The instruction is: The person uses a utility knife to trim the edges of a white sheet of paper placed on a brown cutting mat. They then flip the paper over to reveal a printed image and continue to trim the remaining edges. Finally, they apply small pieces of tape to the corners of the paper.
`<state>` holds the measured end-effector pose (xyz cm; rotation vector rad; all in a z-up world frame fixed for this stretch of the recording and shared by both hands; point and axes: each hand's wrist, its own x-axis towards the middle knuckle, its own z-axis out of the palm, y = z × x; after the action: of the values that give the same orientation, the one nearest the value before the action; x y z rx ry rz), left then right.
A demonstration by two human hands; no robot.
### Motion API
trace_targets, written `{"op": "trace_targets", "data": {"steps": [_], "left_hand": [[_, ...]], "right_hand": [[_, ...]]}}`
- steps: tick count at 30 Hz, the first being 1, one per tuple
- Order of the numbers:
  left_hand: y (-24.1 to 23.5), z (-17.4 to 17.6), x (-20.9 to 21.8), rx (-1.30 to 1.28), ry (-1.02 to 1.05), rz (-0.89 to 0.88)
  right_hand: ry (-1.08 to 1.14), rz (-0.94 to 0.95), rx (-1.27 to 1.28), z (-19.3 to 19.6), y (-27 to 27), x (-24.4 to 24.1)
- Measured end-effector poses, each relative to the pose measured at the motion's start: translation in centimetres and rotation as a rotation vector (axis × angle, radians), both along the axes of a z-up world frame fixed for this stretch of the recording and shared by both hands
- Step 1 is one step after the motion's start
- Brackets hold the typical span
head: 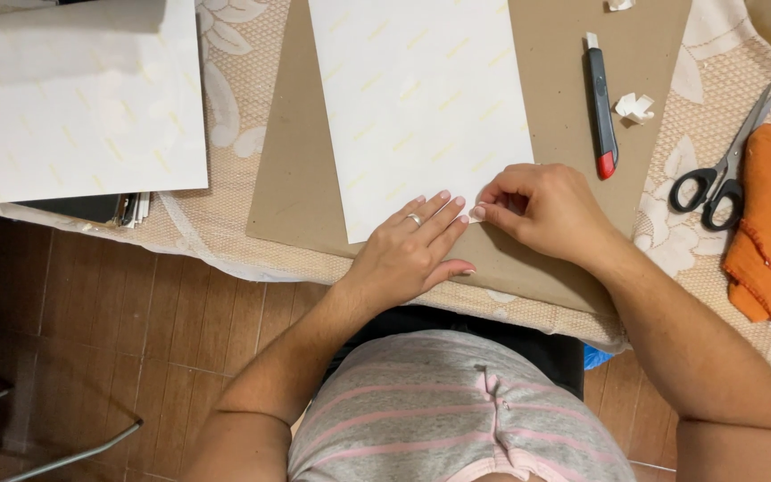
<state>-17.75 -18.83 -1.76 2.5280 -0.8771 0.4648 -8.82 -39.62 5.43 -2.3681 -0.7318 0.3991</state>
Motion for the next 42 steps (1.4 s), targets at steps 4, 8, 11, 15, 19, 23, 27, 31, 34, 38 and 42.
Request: {"op": "trace_targets", "data": {"steps": [4,8,11,15,19,23,27,31,34,38,42], "left_hand": [[-0.03,-0.25,0.00,-0.004,-0.008,0.005],[0.01,-0.32,0.00,-0.008,-0.005,0.004],[-0.03,-0.45,-0.01,-0.009,-0.012,0.006],[-0.06,-0.30,-0.06,-0.002,-0.012,0.009],[-0.16,-0.34,-0.05,-0.009,-0.027,0.020],[-0.19,-0.31,-0.13,-0.009,-0.026,0.026],[-0.23,-0.43,-0.15,-0.003,-0.026,0.032],[-0.22,-0.44,-0.10,-0.008,-0.048,0.027],[-0.18,-0.52,-0.15,-0.001,-0.053,0.028],[-0.13,-0.17,-0.14,0.002,-0.038,0.027],[-0.19,-0.27,-0.10,-0.002,-0.058,0.025]], "right_hand": [[0.011,-0.032,-0.011,0.28,0.13,-0.10],[0.008,-0.047,-0.036,0.17,0.08,0.01],[0.010,-0.062,-0.045,0.19,0.11,-0.05],[0.015,-0.070,-0.049,-0.02,0.03,-0.01],[0.031,-0.091,-0.028,-0.30,-0.13,0.01],[0.014,-0.100,-0.029,-0.45,-0.12,0.07],[0.020,-0.111,-0.010,-0.48,-0.12,0.01],[0.008,-0.126,0.003,-0.47,-0.07,0.00],[0.013,-0.141,0.004,-0.31,0.02,-0.02],[-0.003,-0.145,0.021,0.01,0.13,-0.03],[-0.005,-0.151,0.020,-0.12,0.16,-0.01]]}}
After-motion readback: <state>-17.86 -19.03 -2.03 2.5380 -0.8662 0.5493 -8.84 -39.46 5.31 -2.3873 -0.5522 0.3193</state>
